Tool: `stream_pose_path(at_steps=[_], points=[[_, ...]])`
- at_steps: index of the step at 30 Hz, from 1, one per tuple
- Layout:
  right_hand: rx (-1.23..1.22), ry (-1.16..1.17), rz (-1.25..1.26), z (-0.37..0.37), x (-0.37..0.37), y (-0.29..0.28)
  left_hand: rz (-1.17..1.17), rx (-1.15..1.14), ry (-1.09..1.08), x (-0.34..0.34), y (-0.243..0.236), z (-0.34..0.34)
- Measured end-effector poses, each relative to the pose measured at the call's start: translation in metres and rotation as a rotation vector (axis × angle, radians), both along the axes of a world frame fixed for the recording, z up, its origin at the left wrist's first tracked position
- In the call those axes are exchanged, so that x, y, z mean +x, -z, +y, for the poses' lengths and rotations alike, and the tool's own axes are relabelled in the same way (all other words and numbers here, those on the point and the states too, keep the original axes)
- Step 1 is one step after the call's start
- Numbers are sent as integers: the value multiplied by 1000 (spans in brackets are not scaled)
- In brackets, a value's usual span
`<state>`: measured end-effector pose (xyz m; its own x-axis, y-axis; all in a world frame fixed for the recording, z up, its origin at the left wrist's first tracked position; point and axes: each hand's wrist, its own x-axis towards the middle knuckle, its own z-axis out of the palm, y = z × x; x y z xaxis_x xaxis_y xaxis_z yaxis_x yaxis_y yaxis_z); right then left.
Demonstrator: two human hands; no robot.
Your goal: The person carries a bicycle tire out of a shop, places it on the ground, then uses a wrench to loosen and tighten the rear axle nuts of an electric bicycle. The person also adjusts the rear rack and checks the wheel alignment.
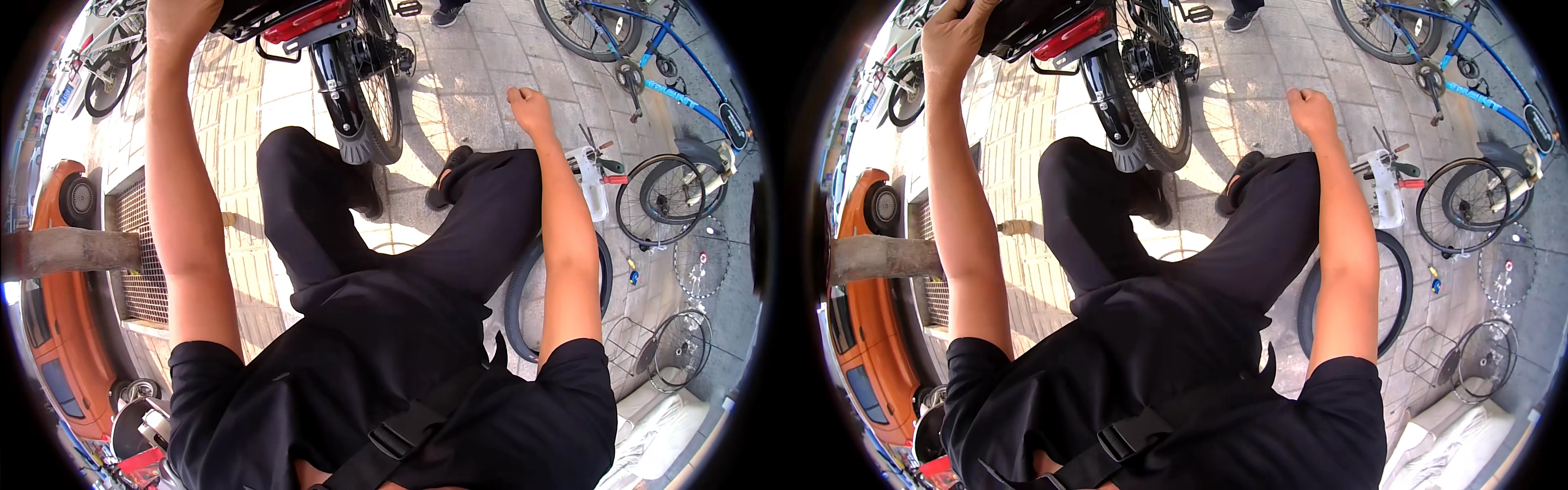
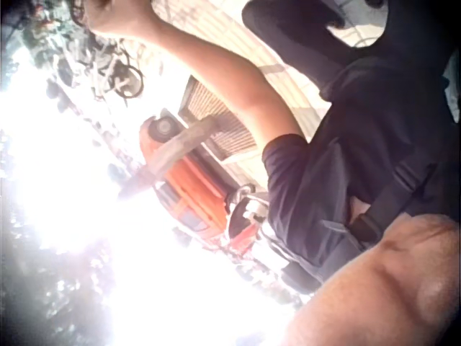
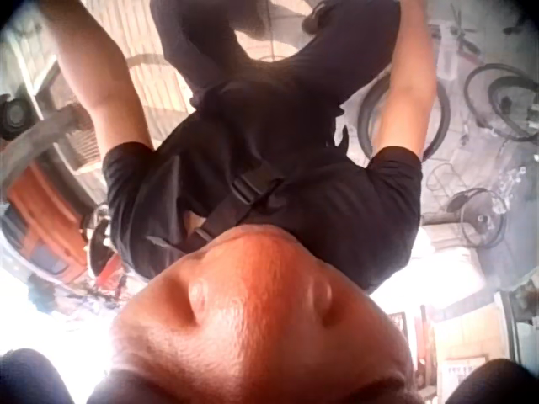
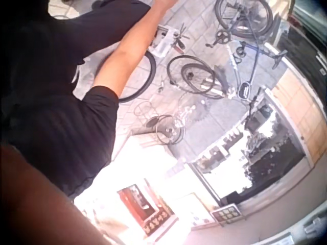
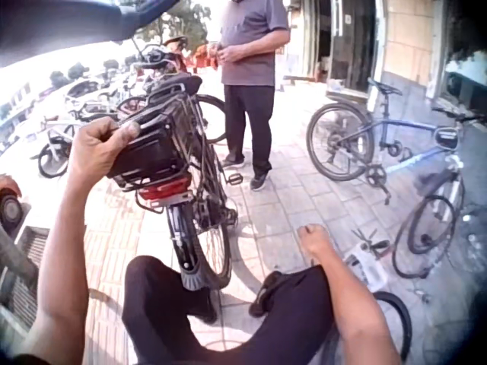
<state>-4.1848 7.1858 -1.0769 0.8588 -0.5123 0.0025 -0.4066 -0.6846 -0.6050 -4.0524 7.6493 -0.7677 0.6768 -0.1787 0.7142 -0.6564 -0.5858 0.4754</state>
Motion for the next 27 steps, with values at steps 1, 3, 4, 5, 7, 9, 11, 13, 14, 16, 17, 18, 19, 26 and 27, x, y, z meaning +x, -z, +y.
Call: stream_pose_path(at_steps=[1,3,4,5,7,9,11,13,14,16,17,18,19,26,27], points=[[31,22,-67,-1,4,0,-62,-33,9,-3,4,-5],[59,-13,-72,3,8,-4,-95,-52,10,3,10,-6],[72,-32,-71,11,6,-10,-68,-39,-3,2,7,0],[82,-37,-17,17,4,-14,-117,-125,58,-7,15,-6],[106,-52,64,22,15,-23,-104,-20,-57,18,13,23],[259,-52,99,28,27,-24,-191,33,-164,31,22,32],[360,-62,101,31,45,-25,-266,66,-80,29,19,35],[416,-81,101,39,59,-17,-235,151,-50,13,9,25],[443,-87,113,47,66,-13,-243,217,-55,6,4,21],[501,-105,129,65,79,-3,-296,306,37,-1,-4,14],[531,-108,134,75,82,5,-289,298,7,-4,-3,9],[529,-53,133,71,74,16,-327,308,29,13,8,5],[555,-47,137,76,74,28,-342,329,29,14,5,6],[365,-123,400,122,58,104,-313,315,14,9,6,14],[365,-166,426,136,56,103,-272,401,-49,-3,-5,23]])
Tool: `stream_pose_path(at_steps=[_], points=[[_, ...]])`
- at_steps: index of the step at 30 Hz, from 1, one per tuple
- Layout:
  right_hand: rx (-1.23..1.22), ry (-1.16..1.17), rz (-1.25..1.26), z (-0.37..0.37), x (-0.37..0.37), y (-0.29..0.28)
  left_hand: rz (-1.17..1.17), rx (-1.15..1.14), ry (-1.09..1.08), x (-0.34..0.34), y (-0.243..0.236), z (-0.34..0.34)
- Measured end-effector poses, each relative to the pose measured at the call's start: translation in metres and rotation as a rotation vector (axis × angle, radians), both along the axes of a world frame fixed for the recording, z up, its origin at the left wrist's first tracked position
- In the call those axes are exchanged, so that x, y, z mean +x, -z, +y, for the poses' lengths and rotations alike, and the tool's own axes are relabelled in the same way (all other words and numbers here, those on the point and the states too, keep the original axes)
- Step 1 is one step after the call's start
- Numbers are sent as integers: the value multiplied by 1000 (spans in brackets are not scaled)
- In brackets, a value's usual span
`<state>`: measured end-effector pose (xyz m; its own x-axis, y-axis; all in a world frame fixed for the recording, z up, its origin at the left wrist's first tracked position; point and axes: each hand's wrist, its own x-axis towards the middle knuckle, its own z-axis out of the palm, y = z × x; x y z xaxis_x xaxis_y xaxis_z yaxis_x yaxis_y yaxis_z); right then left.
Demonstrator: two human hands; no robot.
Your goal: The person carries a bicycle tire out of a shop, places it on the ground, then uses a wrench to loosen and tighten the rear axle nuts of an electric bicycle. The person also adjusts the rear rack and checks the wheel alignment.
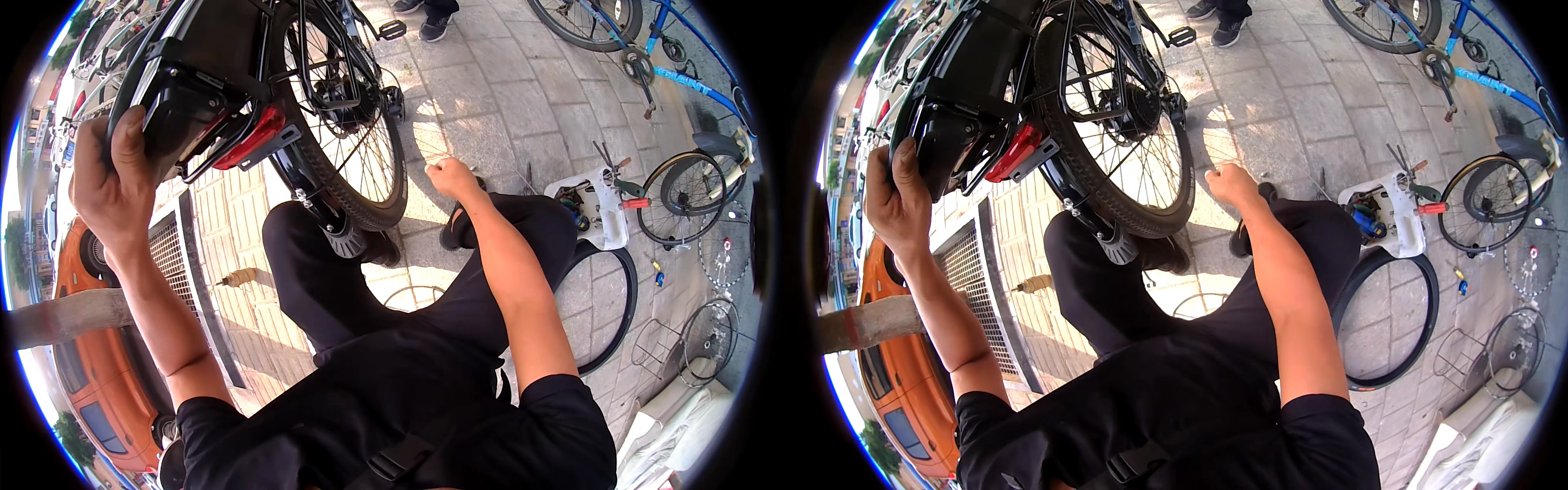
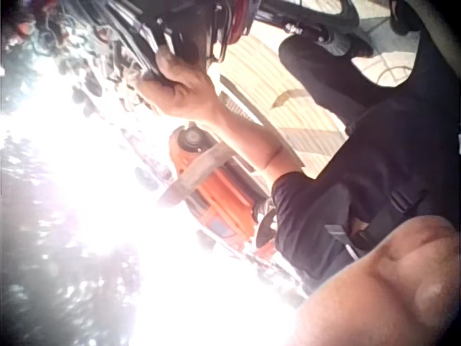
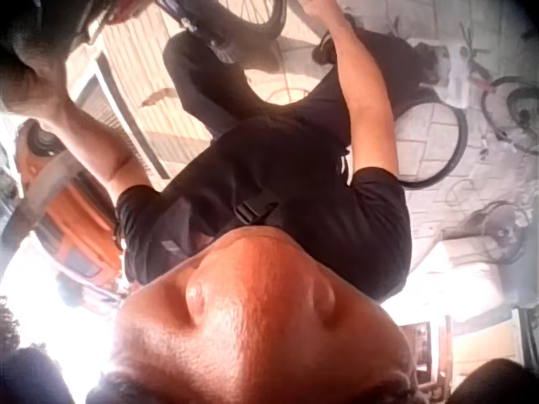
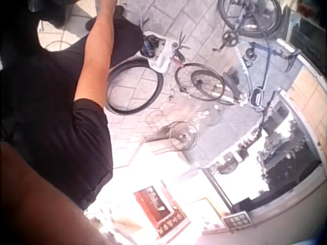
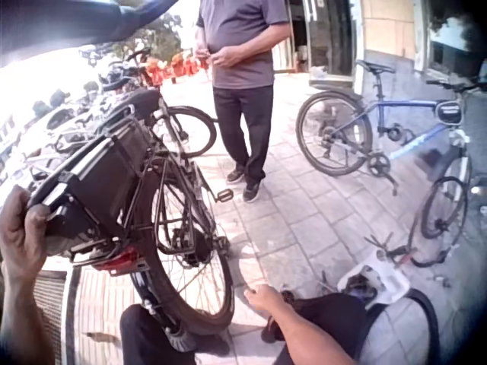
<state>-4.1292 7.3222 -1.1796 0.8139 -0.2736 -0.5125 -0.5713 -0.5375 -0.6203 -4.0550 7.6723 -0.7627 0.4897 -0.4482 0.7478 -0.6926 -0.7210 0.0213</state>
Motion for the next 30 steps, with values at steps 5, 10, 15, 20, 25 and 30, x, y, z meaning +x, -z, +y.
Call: stream_pose_path(at_steps=[5,10,15,20,25,30], points=[[-59,-132,164,13,-24,7,-56,34,-96,16,9,18],[-108,-161,184,22,-34,34,-140,55,-199,28,11,43],[-55,-157,260,17,-28,30,-203,42,-208,33,9,76],[41,37,245,15,-27,89,-171,-55,-155,50,6,106],[52,213,122,20,-13,118,-449,76,-323,54,6,106],[265,562,-308,34,23,147,-715,370,-546,40,-11,124]])
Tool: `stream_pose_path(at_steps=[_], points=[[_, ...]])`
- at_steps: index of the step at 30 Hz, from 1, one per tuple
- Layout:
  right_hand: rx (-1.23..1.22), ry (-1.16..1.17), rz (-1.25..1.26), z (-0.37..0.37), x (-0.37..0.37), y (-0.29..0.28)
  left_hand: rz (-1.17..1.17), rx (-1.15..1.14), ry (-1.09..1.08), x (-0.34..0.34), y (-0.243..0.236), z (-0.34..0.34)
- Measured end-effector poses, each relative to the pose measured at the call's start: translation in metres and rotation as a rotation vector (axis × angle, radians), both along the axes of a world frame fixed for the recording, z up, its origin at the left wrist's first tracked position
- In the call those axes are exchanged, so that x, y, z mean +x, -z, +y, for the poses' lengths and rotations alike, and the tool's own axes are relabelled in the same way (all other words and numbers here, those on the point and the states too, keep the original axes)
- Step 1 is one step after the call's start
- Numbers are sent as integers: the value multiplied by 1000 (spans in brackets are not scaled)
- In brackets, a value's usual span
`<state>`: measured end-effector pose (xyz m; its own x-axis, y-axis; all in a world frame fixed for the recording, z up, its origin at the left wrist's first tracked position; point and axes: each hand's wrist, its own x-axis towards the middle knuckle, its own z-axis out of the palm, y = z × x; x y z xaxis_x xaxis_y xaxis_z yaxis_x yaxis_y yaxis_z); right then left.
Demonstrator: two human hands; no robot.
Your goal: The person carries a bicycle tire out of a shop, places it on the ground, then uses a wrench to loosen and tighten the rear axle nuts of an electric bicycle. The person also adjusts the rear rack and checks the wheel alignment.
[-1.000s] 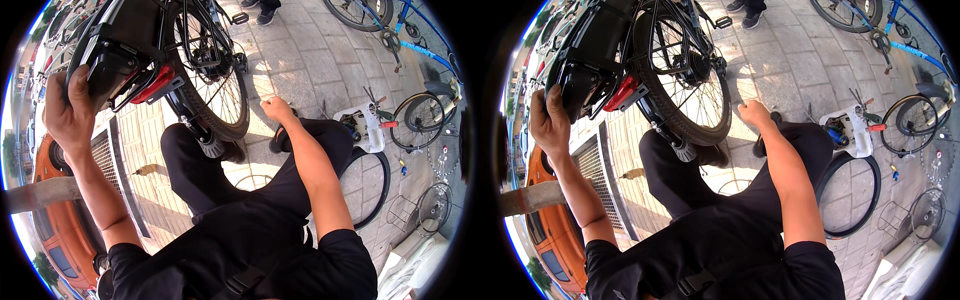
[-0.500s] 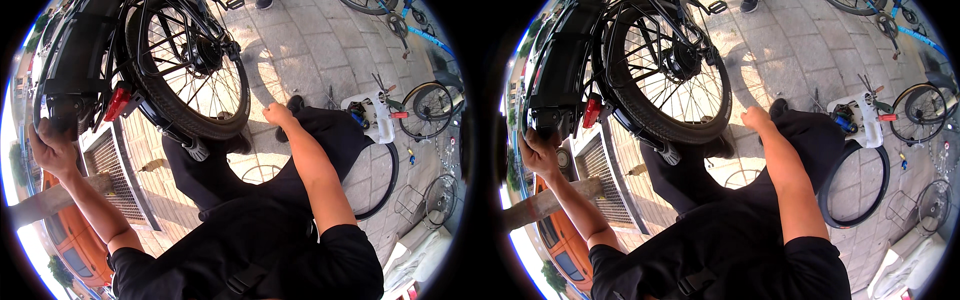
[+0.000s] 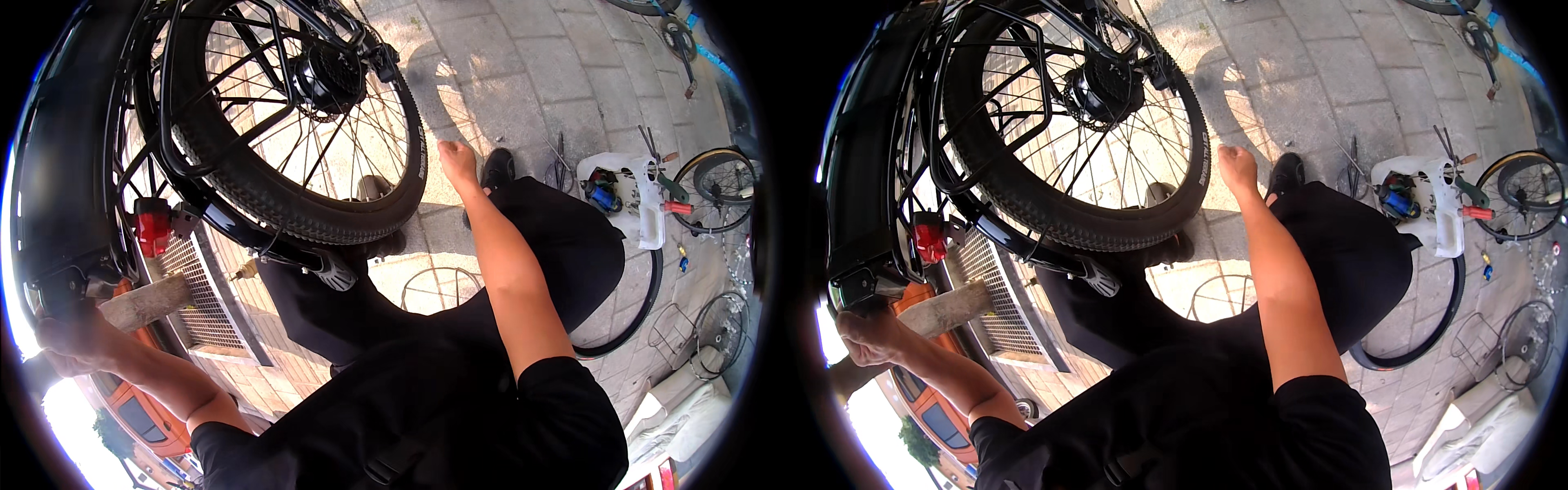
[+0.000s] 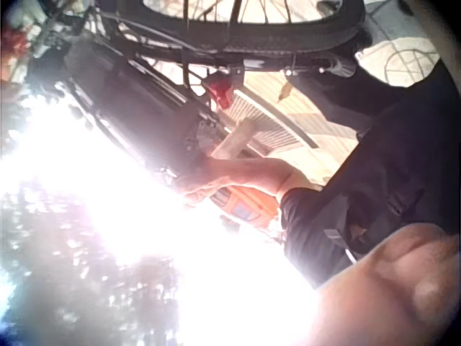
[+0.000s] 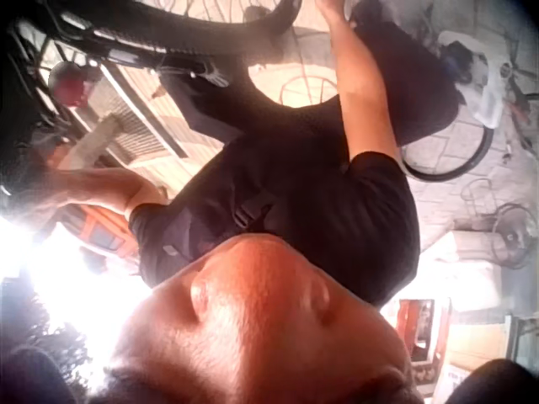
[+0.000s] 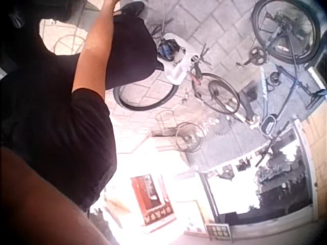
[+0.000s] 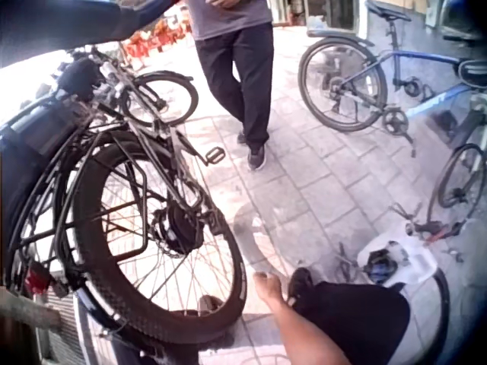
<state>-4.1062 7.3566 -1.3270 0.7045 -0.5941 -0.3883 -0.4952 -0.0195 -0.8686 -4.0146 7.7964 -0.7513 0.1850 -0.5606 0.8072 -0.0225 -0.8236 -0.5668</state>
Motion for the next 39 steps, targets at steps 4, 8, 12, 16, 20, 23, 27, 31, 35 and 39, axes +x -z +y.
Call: stream_pose_path(at_steps=[4,8,12,16,20,23,27,31,35,39], points=[[607,452,-130,33,23,0,-120,136,-169,-1,-23,42],[655,655,-148,40,35,4,72,-237,155,-4,1,-19],[717,506,-127,24,41,-3,121,-425,255,-8,1,-44],[752,467,-159,22,40,-14,116,-603,300,-14,-3,-64],[907,449,-133,6,48,-32,57,-913,451,-16,-4,-87],[972,455,-363,-60,86,-93,84,-848,497,-6,-1,-88],[867,369,-776,-130,112,-141,23,-838,484,-7,4,-95],[1072,563,-397,-48,89,-55,-87,-740,479,-11,1,-99],[1154,736,-364,-10,87,-13,-12,-717,430,-10,-3,-82],[897,647,-277,-34,42,-10,258,-845,529,-12,-29,-12]])
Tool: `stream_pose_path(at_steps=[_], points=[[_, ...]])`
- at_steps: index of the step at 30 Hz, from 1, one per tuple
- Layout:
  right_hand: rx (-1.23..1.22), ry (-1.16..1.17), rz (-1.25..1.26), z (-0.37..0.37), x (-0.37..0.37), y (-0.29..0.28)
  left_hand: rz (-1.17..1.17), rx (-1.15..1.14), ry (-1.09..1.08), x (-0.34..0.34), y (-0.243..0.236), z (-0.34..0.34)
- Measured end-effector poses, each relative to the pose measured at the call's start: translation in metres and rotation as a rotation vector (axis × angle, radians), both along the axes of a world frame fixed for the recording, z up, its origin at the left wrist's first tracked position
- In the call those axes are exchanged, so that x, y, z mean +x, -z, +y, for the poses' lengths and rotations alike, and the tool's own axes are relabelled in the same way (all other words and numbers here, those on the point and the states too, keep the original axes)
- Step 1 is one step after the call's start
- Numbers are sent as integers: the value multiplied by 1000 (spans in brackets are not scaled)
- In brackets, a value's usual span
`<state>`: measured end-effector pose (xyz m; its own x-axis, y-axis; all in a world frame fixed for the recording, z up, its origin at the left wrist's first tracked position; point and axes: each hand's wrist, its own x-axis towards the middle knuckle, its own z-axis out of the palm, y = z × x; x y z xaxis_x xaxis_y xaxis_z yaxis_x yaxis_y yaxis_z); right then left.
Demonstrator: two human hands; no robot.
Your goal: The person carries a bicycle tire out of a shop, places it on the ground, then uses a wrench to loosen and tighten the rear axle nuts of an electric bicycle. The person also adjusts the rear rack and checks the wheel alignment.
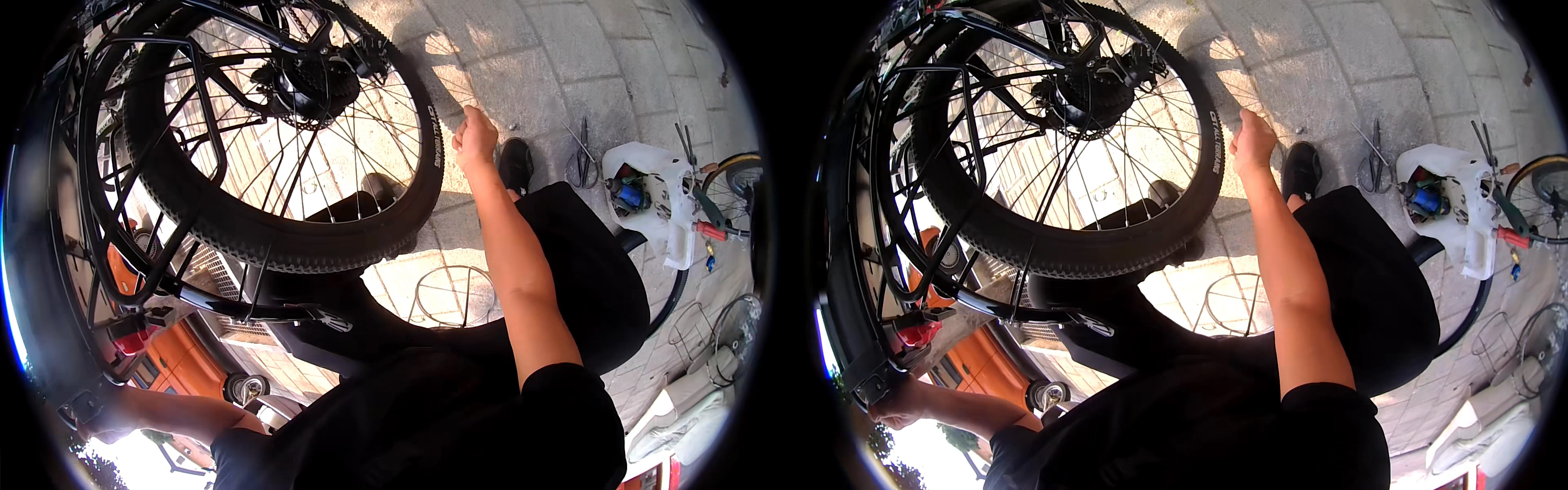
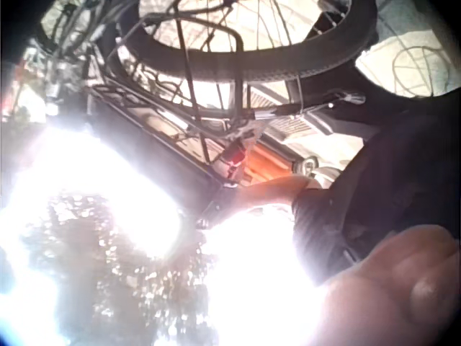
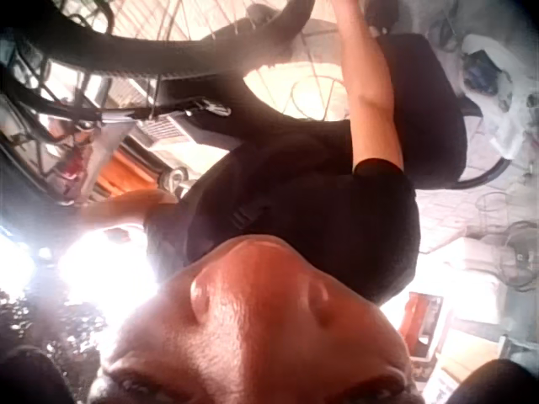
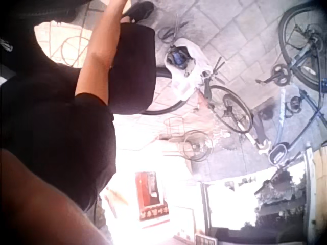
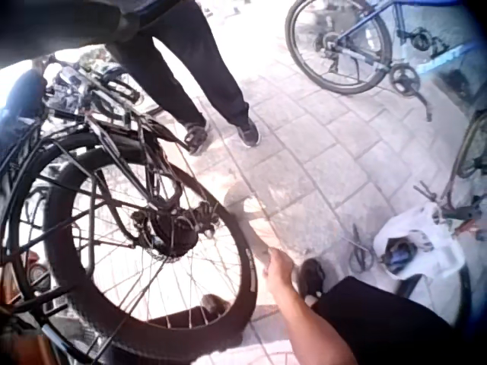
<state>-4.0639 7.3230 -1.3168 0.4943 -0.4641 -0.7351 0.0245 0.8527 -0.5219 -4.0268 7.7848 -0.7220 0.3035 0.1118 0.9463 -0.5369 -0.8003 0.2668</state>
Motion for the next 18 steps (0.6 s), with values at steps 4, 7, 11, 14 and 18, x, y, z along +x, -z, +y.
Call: stream_pose_path(at_steps=[4,7,11,14,18], points=[[-394,-181,398,42,-76,86,-92,426,-303,8,15,-5],[-483,-347,453,48,-88,44,-81,479,-296,2,26,-6],[-858,-564,224,44,-63,-7,-111,350,-331,1,36,-11],[-945,-724,-19,47,-33,-40,-33,-4,-57,4,52,-27],[-923,-670,-46,42,9,-103,63,-11,22,2,52,-31]])
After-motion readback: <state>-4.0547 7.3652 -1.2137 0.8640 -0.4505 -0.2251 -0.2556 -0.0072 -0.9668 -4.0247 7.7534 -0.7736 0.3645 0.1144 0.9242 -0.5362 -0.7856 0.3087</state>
